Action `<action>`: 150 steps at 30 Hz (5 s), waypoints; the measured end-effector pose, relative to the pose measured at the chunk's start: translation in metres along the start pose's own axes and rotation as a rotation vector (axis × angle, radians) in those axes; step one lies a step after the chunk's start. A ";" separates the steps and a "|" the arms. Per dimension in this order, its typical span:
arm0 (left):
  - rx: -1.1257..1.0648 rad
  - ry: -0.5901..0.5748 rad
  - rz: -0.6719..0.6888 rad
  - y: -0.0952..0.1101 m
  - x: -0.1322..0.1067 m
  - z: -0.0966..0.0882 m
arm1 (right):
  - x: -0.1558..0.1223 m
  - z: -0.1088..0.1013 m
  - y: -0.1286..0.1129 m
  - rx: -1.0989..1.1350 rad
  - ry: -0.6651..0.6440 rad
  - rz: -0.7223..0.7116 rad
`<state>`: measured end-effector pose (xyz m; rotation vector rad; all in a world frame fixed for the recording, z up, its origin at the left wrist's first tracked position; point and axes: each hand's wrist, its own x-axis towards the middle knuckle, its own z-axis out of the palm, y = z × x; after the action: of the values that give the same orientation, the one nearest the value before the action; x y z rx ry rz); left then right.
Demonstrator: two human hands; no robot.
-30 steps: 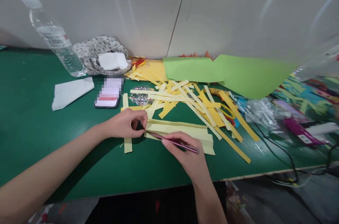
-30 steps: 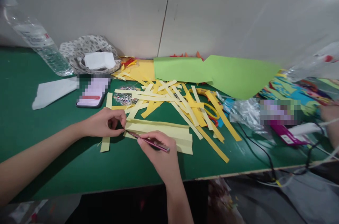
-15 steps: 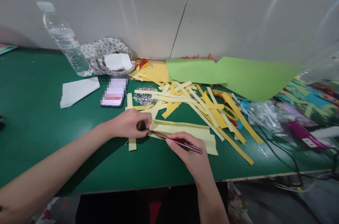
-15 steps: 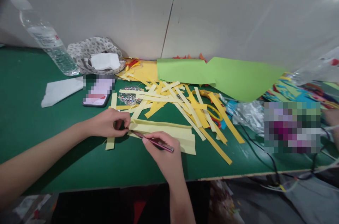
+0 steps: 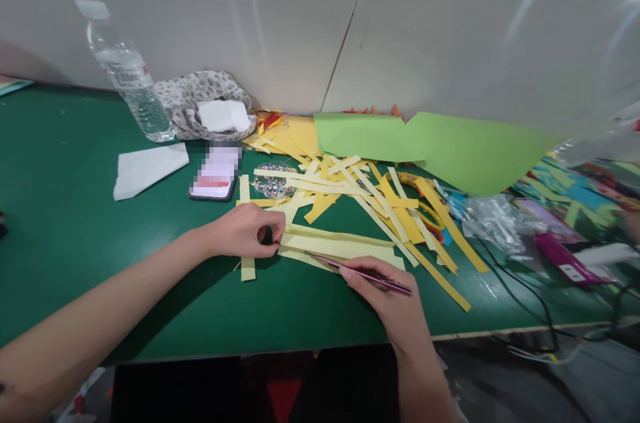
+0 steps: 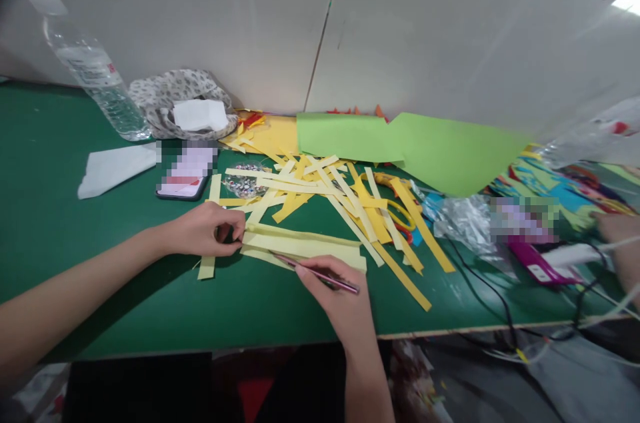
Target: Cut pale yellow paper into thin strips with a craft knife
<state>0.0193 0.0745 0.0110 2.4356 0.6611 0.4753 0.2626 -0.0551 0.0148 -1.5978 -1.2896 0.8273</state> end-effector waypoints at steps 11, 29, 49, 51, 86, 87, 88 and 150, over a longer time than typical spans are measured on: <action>0.014 -0.017 -0.017 0.000 0.000 0.001 | -0.003 -0.031 0.014 -0.037 0.031 -0.009; 0.027 -0.022 -0.027 0.001 0.000 -0.001 | -0.011 -0.086 0.046 -0.069 0.131 0.051; 0.034 -0.042 -0.043 0.001 -0.001 -0.003 | -0.024 -0.130 0.042 0.101 0.406 0.066; 0.031 -0.037 -0.038 0.001 -0.001 -0.003 | -0.023 -0.111 0.027 0.255 0.467 -0.033; -0.014 -0.032 -0.027 -0.001 0.002 -0.002 | 0.009 -0.002 0.005 0.127 0.018 0.074; -0.019 -0.035 -0.028 -0.001 0.002 -0.002 | 0.009 -0.005 0.007 0.129 0.022 0.076; -0.022 -0.037 -0.030 -0.001 0.002 -0.002 | 0.009 -0.008 0.009 0.132 0.024 0.078; 0.007 -0.037 -0.045 0.001 0.002 -0.002 | -0.003 0.036 -0.017 0.133 -0.013 -0.185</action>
<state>0.0206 0.0760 0.0140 2.4242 0.7012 0.4094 0.2231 -0.0486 0.0171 -1.3491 -1.3408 0.7917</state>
